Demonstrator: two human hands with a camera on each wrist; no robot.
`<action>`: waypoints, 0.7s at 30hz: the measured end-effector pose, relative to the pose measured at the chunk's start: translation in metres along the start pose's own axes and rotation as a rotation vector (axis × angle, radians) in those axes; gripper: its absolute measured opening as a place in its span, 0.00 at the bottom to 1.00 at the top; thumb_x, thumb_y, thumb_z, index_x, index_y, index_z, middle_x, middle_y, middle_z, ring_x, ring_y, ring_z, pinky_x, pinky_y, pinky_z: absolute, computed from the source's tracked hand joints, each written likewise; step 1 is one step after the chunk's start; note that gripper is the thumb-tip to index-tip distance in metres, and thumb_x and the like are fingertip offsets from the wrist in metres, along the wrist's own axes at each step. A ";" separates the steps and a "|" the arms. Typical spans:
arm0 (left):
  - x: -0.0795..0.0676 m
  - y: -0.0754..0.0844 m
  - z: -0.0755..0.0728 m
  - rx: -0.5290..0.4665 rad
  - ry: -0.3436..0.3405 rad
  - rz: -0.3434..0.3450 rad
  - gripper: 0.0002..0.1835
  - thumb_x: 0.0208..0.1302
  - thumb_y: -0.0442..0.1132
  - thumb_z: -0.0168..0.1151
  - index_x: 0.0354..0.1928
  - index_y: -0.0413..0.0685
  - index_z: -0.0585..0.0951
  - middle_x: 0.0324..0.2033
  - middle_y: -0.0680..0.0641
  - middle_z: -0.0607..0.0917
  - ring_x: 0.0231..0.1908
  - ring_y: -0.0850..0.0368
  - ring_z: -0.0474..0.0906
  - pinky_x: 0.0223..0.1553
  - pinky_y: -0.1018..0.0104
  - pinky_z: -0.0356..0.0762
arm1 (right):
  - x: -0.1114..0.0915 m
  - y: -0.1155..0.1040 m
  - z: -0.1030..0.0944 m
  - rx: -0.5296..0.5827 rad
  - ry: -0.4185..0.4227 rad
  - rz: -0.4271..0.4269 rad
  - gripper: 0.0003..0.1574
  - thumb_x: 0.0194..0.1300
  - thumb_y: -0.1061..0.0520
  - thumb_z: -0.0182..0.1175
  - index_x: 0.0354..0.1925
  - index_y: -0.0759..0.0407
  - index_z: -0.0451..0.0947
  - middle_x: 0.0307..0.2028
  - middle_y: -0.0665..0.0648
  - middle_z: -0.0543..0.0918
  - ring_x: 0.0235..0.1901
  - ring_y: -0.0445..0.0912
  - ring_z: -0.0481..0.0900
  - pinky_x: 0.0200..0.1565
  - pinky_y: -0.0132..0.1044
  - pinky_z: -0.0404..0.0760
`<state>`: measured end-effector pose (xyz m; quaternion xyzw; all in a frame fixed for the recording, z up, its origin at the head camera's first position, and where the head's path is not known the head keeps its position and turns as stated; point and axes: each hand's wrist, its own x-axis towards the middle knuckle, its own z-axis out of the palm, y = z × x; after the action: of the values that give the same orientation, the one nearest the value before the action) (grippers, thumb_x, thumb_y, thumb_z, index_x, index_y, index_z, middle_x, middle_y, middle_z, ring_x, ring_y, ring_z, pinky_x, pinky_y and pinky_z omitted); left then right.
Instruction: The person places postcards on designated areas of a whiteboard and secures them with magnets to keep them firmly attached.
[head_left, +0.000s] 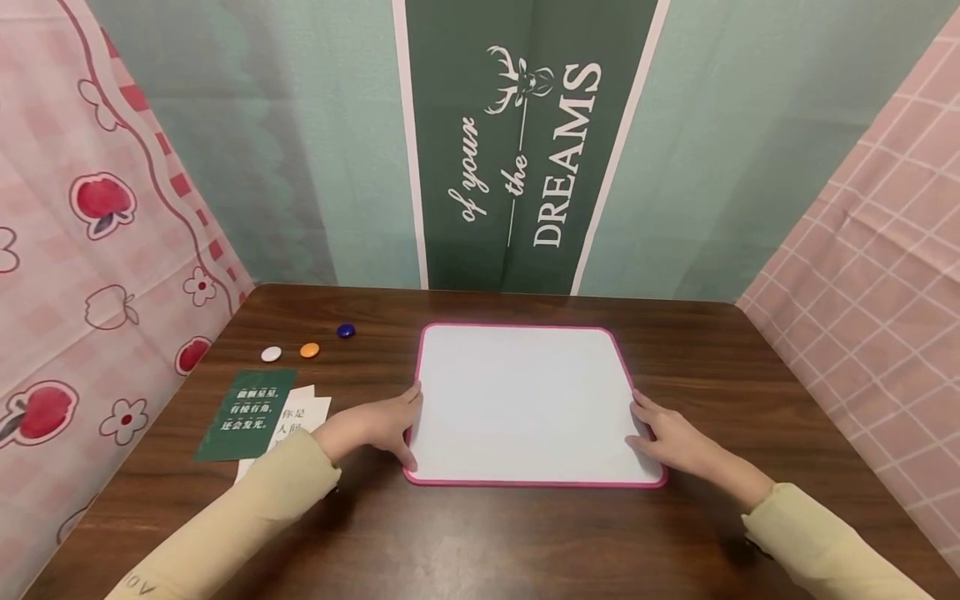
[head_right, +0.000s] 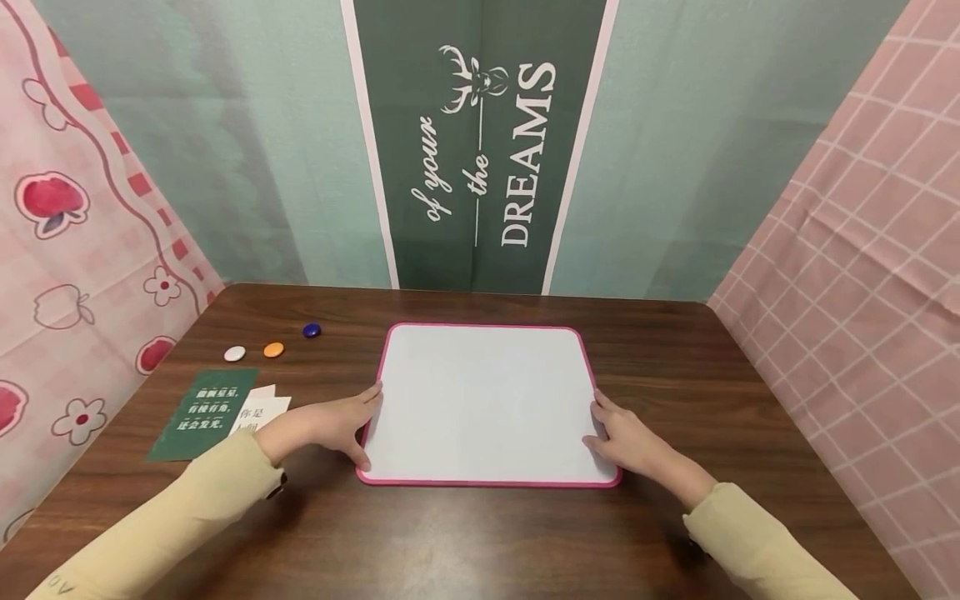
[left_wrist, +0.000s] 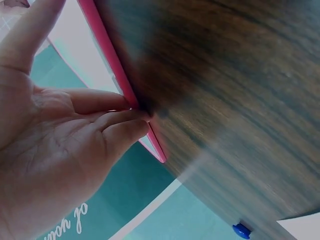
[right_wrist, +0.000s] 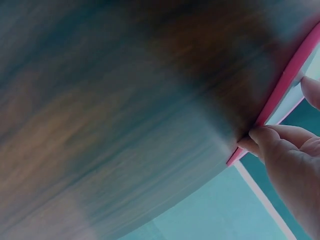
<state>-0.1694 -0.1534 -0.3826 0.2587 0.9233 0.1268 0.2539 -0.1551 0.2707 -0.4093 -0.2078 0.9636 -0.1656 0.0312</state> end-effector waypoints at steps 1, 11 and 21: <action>-0.001 0.000 0.000 0.002 -0.001 0.003 0.56 0.43 0.50 0.72 0.64 0.23 0.51 0.66 0.27 0.45 0.66 0.42 0.49 0.64 0.55 0.51 | 0.000 -0.001 0.000 0.001 -0.002 0.002 0.38 0.54 0.53 0.63 0.54 0.80 0.66 0.59 0.77 0.62 0.56 0.68 0.64 0.52 0.57 0.66; -0.007 -0.002 -0.002 0.002 0.003 -0.002 0.56 0.42 0.49 0.73 0.64 0.24 0.52 0.66 0.28 0.46 0.66 0.41 0.49 0.63 0.54 0.53 | -0.003 -0.010 0.001 0.003 -0.003 0.021 0.38 0.54 0.53 0.63 0.55 0.79 0.66 0.59 0.77 0.63 0.57 0.68 0.64 0.52 0.56 0.67; -0.010 -0.004 -0.002 -0.020 0.004 -0.010 0.56 0.42 0.49 0.74 0.64 0.23 0.52 0.66 0.28 0.45 0.66 0.40 0.49 0.64 0.53 0.51 | 0.000 -0.015 0.001 0.011 -0.015 0.030 0.38 0.54 0.54 0.63 0.55 0.79 0.66 0.59 0.77 0.62 0.57 0.68 0.64 0.52 0.57 0.67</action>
<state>-0.1653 -0.1623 -0.3784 0.2514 0.9238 0.1354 0.2550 -0.1489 0.2573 -0.4052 -0.1941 0.9654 -0.1690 0.0420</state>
